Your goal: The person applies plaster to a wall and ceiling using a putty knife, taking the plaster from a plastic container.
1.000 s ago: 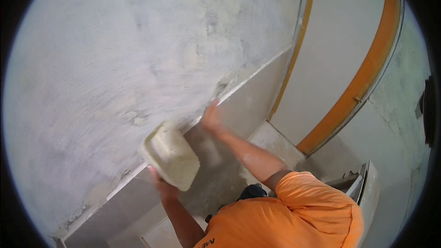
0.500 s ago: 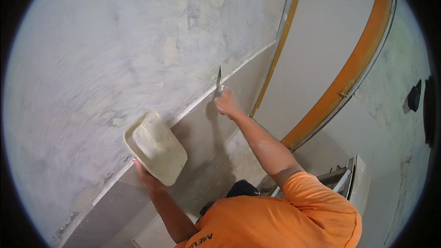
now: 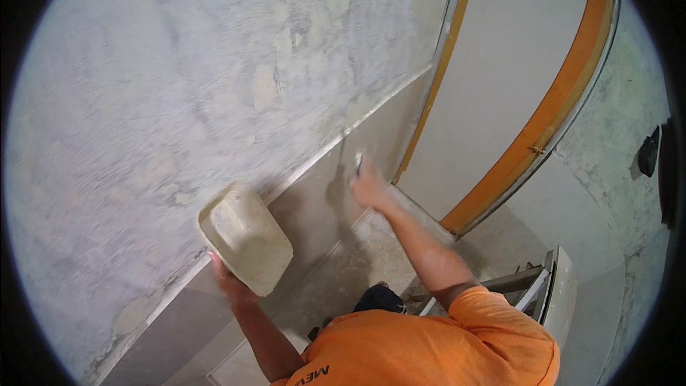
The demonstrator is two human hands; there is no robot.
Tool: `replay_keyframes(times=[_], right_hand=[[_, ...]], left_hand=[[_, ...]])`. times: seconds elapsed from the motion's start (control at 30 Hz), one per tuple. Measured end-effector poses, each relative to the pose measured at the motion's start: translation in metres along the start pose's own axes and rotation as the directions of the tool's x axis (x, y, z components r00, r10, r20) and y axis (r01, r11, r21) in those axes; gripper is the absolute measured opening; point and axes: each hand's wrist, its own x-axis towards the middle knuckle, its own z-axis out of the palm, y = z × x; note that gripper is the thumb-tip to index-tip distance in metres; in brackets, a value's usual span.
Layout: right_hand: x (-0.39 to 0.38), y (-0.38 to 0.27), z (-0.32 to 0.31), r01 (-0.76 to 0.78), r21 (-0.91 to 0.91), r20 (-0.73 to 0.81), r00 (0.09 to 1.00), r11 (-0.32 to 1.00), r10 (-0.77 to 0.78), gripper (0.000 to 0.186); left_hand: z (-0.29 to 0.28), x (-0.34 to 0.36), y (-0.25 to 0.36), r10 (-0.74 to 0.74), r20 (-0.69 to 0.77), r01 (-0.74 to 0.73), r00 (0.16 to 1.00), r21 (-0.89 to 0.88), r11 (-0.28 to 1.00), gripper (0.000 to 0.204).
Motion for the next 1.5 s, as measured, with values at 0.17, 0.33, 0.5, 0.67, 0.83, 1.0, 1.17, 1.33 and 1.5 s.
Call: replay_keyframes(times=[0.17, 0.33, 0.5, 0.67, 0.83, 1.0, 1.17, 1.33, 1.5], right_hand=[[0.066, -0.041, 0.000, -0.027, -0.017, -0.199, 0.980, 0.999, 0.023, 0.065], [-0.046, -0.062, 0.097, 0.350, 0.043, -0.014, 0.937, 0.936, -0.350, 0.063], [-0.084, -0.062, 0.022, 0.081, 0.083, 0.246, 0.964, 0.993, -0.099, 0.055], [0.023, -0.021, -0.025, -0.280, 0.235, 0.320, 0.927, 0.931, 0.198, 0.051], [0.007, -0.013, 0.076, 0.153, -0.102, -0.091, 0.983, 0.983, -0.163, 0.052], [-0.098, -0.108, 0.032, -0.034, 0.067, 0.696, 0.717, 0.997, -0.023, 0.076], [-0.053, 0.038, 0.039, 0.258, -0.039, -0.150, 0.954, 0.965, -0.261, 0.050], [-0.005, -0.035, 0.015, -0.179, 0.328, 0.196, 0.973, 0.928, 0.119, 0.057], [-0.101, -0.126, 0.081, 0.360, -0.012, 0.358, 0.872, 0.933, -0.332, 0.065]], left_hand=[[0.002, -0.011, 0.002, -0.066, -0.050, 0.066, 0.997, -0.003, 0.998, 0.068], [-0.010, -0.006, 0.001, -0.033, 0.008, 0.033, 0.999, 0.000, 0.999, 0.065], [-0.009, 0.000, 0.002, -0.046, -0.002, 0.046, 0.999, -0.009, 0.999, 0.063], [-0.014, -0.003, 0.005, -0.006, 0.021, 0.004, 1.000, 0.056, 0.998, 0.064], [-0.012, -0.014, 0.005, -0.085, -0.031, 0.081, 0.996, -0.108, 0.991, 0.061], [-0.038, -0.011, 0.029, 0.196, -0.034, -0.194, 0.980, 0.044, 0.980, 0.061], [-0.043, -0.018, 0.035, 0.207, 0.106, -0.221, 0.973, 0.139, 0.965, 0.060], [-0.063, -0.045, 0.050, 0.246, -0.054, -0.245, 0.968, 0.029, 0.969, 0.060], [-0.088, -0.079, 0.084, 0.307, -0.405, -0.300, 0.861, 0.082, 0.950, 0.061]])
